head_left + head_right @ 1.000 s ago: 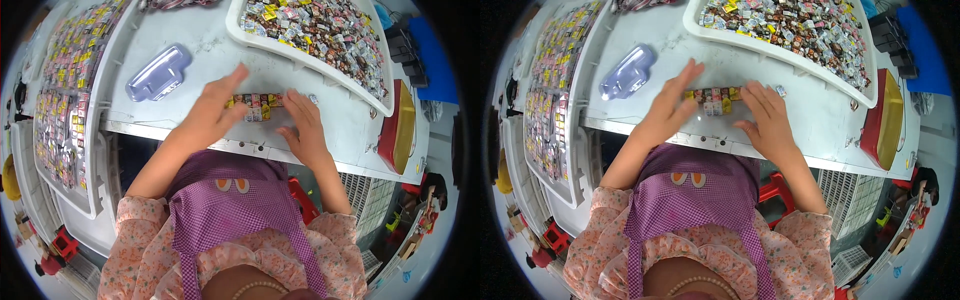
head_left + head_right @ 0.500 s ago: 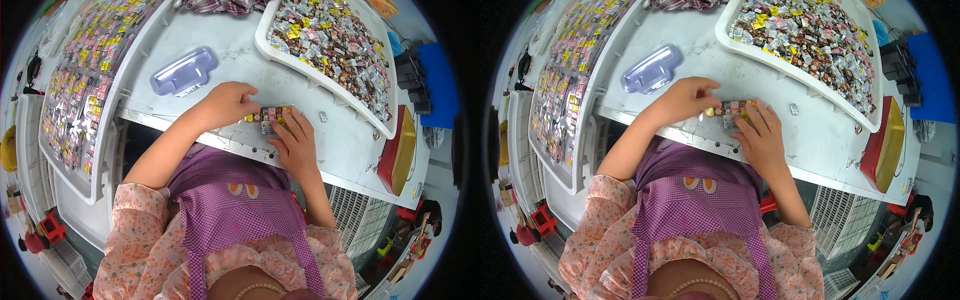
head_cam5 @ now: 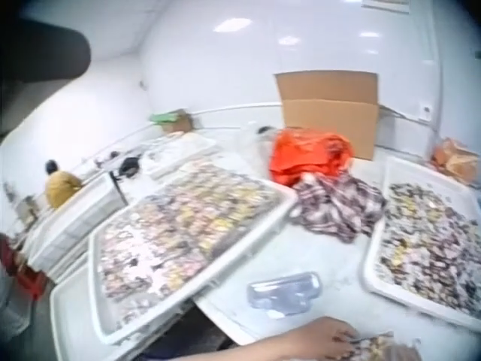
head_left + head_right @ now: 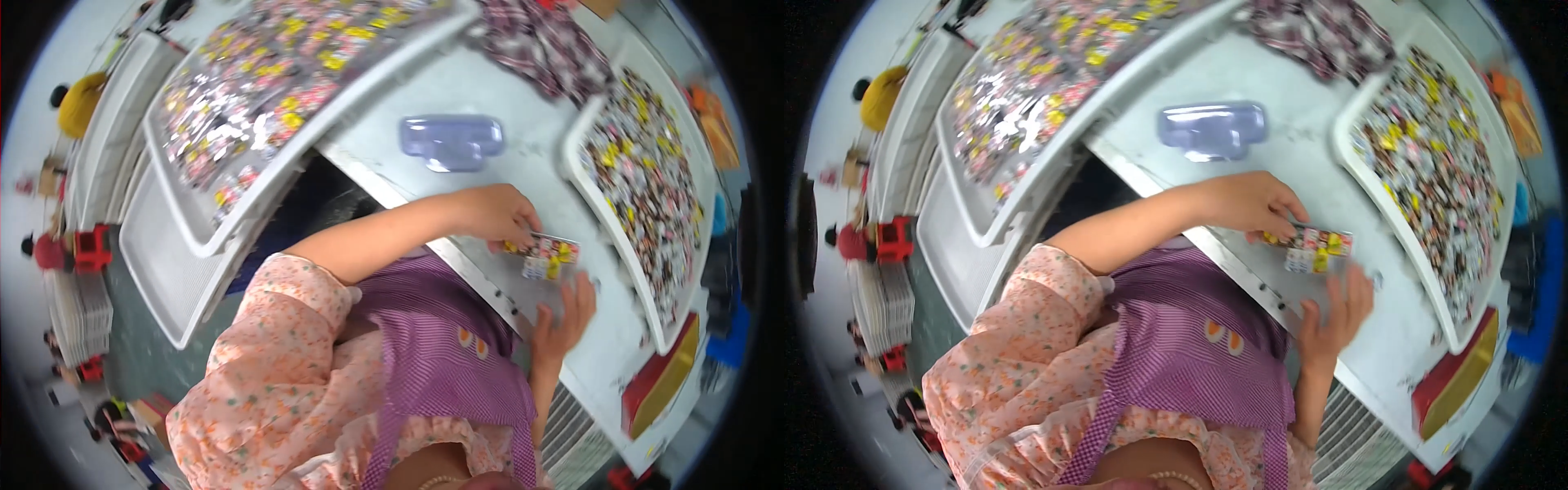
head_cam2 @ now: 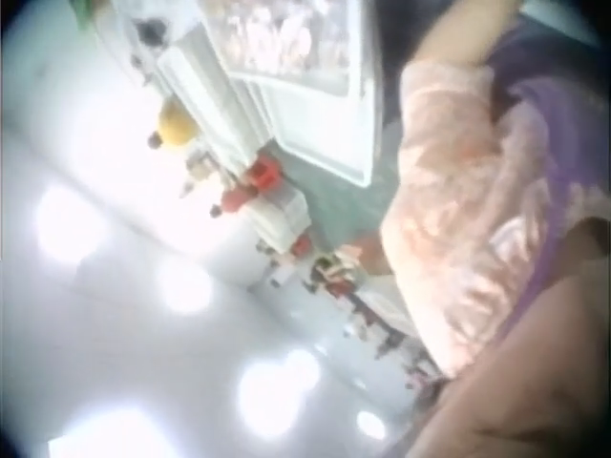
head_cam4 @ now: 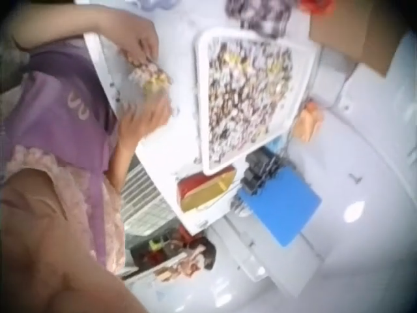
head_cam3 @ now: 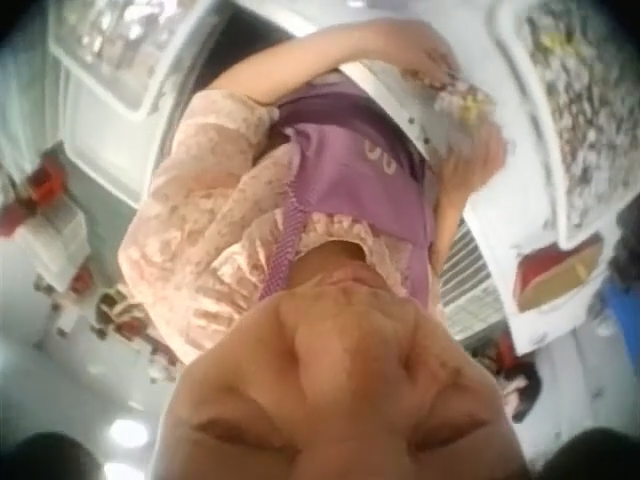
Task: Sorting and arranging small colorful square toy pieces into strips for packaging.
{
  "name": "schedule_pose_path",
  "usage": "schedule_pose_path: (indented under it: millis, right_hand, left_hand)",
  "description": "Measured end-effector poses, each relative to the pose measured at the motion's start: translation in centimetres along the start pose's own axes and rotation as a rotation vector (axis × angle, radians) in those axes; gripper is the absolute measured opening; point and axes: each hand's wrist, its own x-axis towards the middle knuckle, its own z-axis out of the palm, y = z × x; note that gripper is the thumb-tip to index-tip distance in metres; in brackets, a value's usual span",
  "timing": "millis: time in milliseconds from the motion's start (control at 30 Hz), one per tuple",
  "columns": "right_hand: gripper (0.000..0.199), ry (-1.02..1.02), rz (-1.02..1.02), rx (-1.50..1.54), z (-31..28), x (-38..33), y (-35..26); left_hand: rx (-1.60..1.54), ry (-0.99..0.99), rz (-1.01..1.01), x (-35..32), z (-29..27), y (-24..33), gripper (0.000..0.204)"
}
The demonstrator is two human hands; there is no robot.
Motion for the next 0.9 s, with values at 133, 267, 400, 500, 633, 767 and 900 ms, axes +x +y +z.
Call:
schedule_pose_path:
  millis: [133, 267, 400, 500, 633, 767, 900]
  right_hand:
    - [0.033, 0.018, 0.086, 0.041, -0.4, -0.5, 0.2]
    - [0.03, -0.014, 0.215, 0.068, -0.4, 0.1, -0.2]
    - [0.029, -0.005, 0.318, 0.186, -0.1, 0.1, 0.1]
    - [0.028, -0.029, 0.356, 0.175, 0.1, 0.3, -0.1]
    - [0.028, -0.018, 0.361, 0.227, -0.1, 0.2, -0.2]
    - [0.028, -0.037, 0.432, 0.27, 0.0, 0.0, -0.1]
    - [0.028, -0.047, 0.451, 0.3, 0.1, 0.1, 0.0]
  left_hand:
    - [-0.322, 0.25, 0.128, -5.2, -0.9, 0.2, 0.034]
    - [-0.766, 0.499, 0.245, -12.8, -3.1, -1.1, 0.036]
    - [-0.65, 0.888, 0.22, -21.9, -6.0, -1.2, 0.035]
    - [-0.476, 1.233, 0.011, -28.0, -8.1, -2.4, 0.025]
    - [-0.429, 1.247, -0.103, -33.9, -10.3, -5.8, 0.018]
    - [-0.353, 1.323, -0.289, -35.6, -10.7, -6.4, 0.015]
    - [-0.205, 1.197, -0.362, -38.3, -12.7, -7.0, 0.014]
